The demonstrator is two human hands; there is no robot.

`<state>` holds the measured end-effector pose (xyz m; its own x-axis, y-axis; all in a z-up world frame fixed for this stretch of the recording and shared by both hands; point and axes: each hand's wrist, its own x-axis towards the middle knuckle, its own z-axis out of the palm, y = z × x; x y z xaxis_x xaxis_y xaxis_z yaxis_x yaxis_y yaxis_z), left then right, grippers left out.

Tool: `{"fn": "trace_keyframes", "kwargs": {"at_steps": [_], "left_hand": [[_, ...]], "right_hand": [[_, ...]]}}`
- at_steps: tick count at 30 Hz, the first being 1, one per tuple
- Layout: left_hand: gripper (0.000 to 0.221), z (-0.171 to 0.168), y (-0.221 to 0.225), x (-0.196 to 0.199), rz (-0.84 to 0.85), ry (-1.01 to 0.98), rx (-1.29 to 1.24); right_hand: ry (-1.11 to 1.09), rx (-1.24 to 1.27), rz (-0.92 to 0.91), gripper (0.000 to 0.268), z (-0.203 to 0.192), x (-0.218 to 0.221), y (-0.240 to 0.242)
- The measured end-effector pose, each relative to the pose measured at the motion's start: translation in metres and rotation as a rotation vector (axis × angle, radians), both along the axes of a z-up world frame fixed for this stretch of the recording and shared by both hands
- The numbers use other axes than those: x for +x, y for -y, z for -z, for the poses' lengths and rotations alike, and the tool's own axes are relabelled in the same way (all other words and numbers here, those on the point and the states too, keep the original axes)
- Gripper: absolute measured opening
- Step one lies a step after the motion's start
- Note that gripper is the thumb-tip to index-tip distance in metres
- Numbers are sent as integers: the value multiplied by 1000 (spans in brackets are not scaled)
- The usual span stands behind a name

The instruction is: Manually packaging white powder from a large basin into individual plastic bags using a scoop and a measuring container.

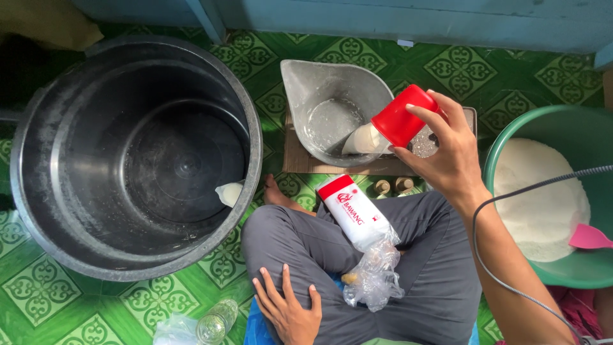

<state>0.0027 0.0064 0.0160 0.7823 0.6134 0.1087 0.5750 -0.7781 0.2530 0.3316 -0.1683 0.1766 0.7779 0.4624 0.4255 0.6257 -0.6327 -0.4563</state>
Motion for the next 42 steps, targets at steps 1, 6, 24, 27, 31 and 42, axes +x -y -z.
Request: {"fn": "trace_keyframes", "kwargs": {"at_steps": [1,6,24,27,31,42], "left_hand": [[60,0,0,0,4,7,5],[60,0,0,0,9,0,11],[62,1,1,-1,10,-6,26],[63,3,2,-1,13,-17,39],[63,6,4,-1,16,-25,77],[58,-10,20,16,56,244,184]], "right_hand": [[-2,4,-2,72,0,0,0],[-19,10,9,72,-2,-1,0],[-640,557,273,57,0,4,23],[-676,588,299,56,2,-1,44],[-679,643,332,56,14,-12,84],[-655,767,662,52,94,-59,255]]}}
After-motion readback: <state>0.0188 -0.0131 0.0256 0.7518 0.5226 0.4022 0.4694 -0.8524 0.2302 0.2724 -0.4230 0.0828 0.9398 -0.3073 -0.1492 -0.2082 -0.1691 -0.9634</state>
